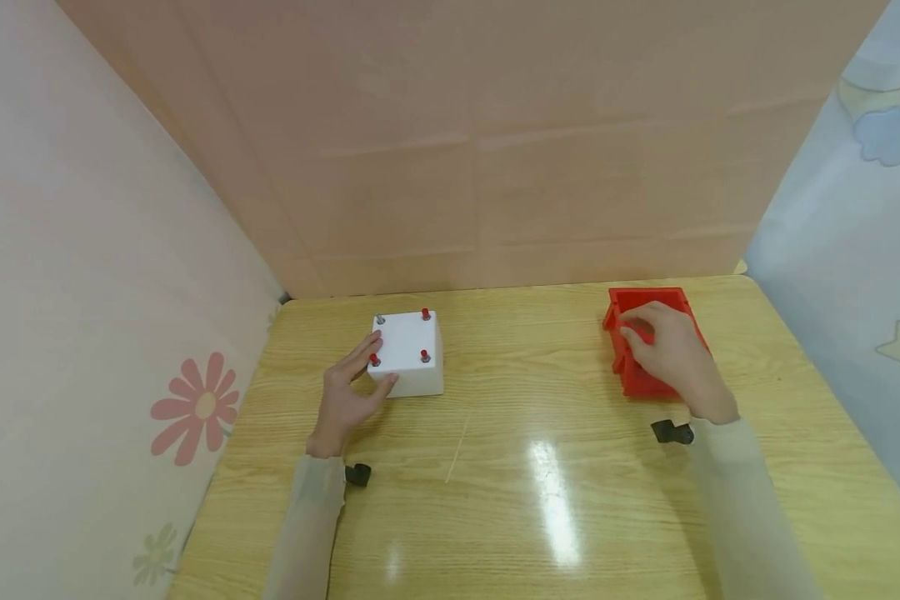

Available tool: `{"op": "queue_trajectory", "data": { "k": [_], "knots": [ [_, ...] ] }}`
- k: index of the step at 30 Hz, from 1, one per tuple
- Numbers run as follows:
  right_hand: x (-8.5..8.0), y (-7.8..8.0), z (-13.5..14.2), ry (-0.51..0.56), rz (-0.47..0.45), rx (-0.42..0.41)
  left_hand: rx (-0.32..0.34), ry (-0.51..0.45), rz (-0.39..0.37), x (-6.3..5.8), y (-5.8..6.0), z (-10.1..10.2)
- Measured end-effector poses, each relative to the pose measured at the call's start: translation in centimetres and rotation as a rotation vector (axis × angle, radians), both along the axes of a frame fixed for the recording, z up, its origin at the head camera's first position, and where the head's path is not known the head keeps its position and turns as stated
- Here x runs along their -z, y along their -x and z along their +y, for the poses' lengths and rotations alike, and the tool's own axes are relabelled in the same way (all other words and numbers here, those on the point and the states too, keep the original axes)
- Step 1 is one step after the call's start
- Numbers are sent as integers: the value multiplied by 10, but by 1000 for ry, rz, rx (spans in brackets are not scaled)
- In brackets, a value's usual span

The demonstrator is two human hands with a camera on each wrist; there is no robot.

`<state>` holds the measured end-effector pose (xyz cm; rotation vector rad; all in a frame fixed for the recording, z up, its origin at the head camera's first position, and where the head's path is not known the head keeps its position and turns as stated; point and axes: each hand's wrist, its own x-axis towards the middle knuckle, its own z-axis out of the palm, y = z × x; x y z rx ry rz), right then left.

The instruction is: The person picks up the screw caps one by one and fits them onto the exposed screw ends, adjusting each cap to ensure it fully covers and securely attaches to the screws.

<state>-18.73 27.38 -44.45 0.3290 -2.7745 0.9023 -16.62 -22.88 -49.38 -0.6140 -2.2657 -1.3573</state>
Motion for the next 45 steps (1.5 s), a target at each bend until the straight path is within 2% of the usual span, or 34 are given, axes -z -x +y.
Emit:
{"op": "queue_trajectory", "data": {
  "k": [5, 11, 17, 26, 32, 38, 45],
  "knots": [
    [7, 0, 8, -7, 9, -6, -22, 26, -1, 16, 9, -7],
    [13, 1, 13, -15, 20, -10, -24, 40, 16, 23, 12, -13],
    [20, 3, 18, -30, 16, -13, -10, 22, 26, 24, 12, -12],
    [31, 4, 24, -76, -48, 0, -7, 33, 13, 23, 11, -12],
    [33, 7, 25, -107, -93, -2, -12, 42, 7, 21, 9, -13],
    [33, 9, 30, -149, -122, -23, -10, 59, 7, 20, 13, -15],
    [40, 13, 29, -193, -226, -7, -21, 51, 7, 21, 12, -13]
  ]
}}
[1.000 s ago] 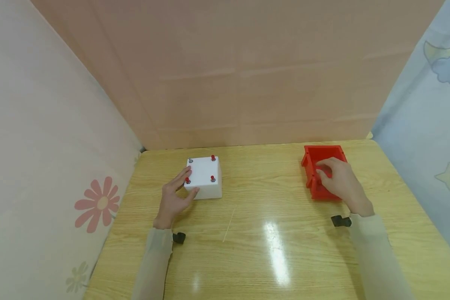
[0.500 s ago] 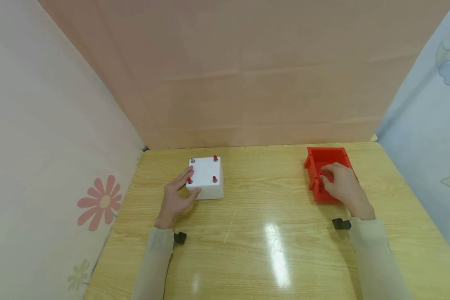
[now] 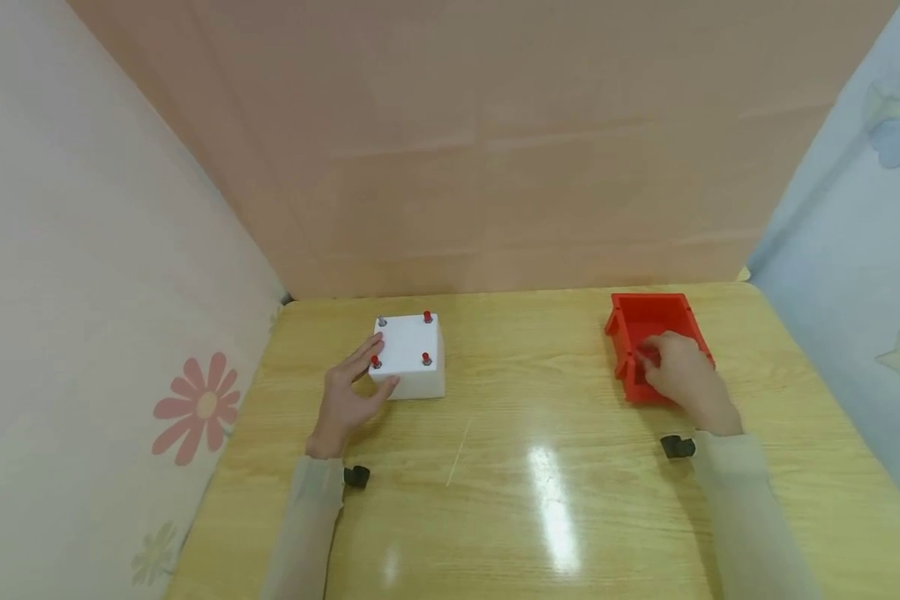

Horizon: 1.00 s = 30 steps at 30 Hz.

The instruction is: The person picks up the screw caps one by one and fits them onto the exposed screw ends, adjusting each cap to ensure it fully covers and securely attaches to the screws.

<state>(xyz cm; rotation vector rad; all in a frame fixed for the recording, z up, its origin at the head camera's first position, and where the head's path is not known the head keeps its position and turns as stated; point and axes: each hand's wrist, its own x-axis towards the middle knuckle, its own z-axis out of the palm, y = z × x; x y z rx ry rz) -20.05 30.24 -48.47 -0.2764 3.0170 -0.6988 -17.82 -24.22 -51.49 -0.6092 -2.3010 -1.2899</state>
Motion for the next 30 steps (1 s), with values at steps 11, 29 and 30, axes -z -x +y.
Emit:
{"op": "queue_trajectory", "data": {
  "k": [11, 29, 30],
  "knots": [
    [11, 6, -1, -14, -16, 7, 0, 6, -2, 2, 3, -1],
    [18, 11, 2, -4, -76, 33, -2, -4, 13, 3, -2, -1],
    [18, 11, 2, -3, -80, 38, -1, -6, 7, 3, -2, -1]
  ]
}}
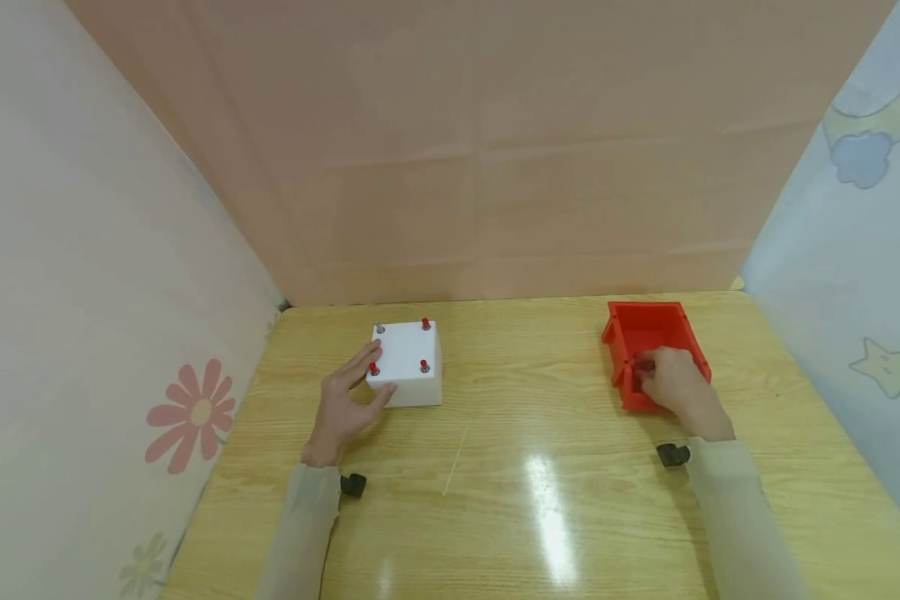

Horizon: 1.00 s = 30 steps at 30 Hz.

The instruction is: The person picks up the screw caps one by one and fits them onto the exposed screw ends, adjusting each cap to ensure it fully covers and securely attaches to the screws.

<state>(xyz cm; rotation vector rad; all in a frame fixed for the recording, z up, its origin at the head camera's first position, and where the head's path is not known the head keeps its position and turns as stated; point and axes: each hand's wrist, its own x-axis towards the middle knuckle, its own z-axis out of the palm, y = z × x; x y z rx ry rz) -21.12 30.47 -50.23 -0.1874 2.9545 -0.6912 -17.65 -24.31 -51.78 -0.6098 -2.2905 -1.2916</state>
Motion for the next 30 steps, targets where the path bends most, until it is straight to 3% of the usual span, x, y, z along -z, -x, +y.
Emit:
{"op": "queue_trajectory", "data": {
  "k": [9, 30],
  "knots": [
    [-1, -1, 1, 7, -44, 12, 8, 13, -7, 1, 0, -1],
    [0, 1, 1, 44, -6, 5, 21, -2, -6, -1, 0, -1]
  ]
}}
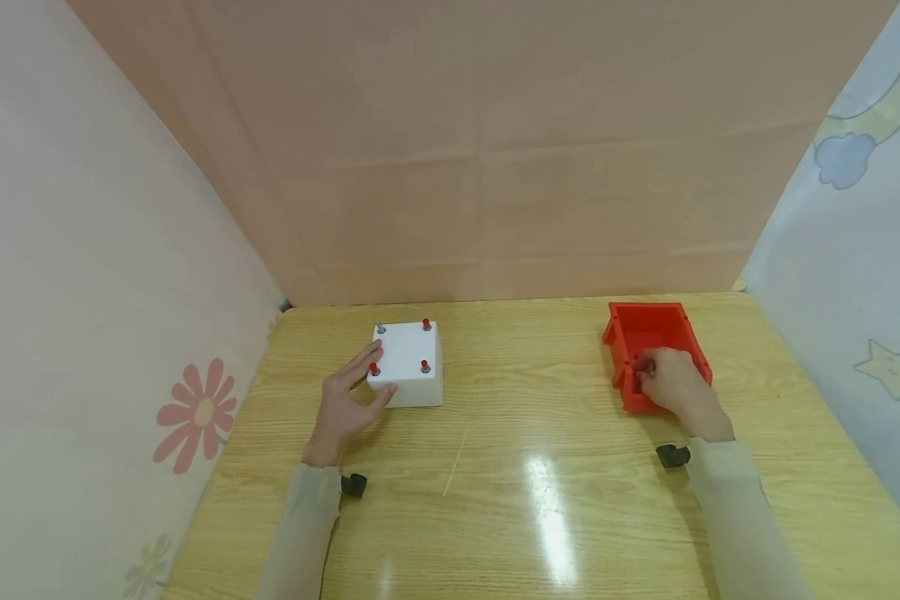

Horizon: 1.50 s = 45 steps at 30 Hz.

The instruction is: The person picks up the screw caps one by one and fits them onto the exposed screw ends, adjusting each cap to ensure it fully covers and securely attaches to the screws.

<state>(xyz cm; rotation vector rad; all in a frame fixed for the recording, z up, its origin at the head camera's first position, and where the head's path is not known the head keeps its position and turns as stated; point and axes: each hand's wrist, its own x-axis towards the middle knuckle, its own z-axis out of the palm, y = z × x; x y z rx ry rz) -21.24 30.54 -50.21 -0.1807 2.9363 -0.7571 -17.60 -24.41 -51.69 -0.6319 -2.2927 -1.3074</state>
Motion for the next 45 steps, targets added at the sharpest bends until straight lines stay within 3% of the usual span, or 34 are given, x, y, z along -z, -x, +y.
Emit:
{"op": "queue_trajectory", "data": {
  "k": [13, 33, 45],
  "knots": [
    [-3, -1, 0, 27, -20, -28, -15, 27, 6, 1, 0, -2],
    [-7, -2, -3, 60, -64, -61, 5, -15, 44, 1, 2, 2],
    [-16, 3, -4, 14, -179, -29, -11, -5, 52, -3, 1, 6]
  ]
}}
